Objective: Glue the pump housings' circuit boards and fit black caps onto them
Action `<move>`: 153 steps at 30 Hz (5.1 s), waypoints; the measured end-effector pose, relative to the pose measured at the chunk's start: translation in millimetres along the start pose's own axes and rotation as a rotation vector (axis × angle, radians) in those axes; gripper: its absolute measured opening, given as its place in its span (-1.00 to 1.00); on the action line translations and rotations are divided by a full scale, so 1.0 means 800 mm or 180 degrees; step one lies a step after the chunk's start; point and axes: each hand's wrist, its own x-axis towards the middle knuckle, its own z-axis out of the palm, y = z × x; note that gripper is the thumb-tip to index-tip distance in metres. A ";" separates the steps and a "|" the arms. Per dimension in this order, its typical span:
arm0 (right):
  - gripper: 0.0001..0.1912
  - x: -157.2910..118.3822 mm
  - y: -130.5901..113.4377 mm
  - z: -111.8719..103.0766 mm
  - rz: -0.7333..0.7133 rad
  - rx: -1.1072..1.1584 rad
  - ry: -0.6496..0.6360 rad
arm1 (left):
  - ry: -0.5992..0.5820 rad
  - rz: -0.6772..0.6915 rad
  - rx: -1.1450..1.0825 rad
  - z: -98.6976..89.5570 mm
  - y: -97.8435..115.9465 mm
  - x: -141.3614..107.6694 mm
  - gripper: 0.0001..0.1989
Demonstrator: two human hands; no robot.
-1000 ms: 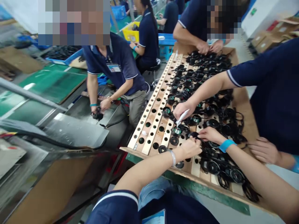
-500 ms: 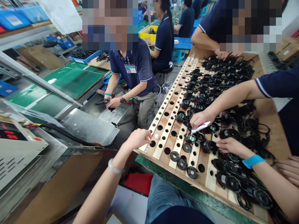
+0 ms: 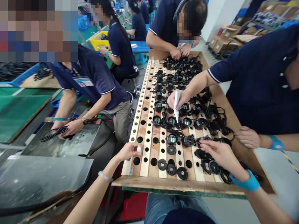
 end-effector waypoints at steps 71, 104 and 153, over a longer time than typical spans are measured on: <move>-0.79 0.080 0.014 0.094 -0.1738 -0.1259 0.0047 | 0.0202 0.1808 0.1913 0.037 0.130 0.105 -0.71; -0.84 0.083 0.011 0.092 -0.2008 -0.1201 0.0213 | 0.0919 0.1661 0.1380 0.049 0.123 0.086 -0.80; -0.87 0.090 0.010 0.089 -0.1959 -0.1154 0.0015 | 0.0849 0.1780 0.1058 0.047 0.110 0.097 -0.76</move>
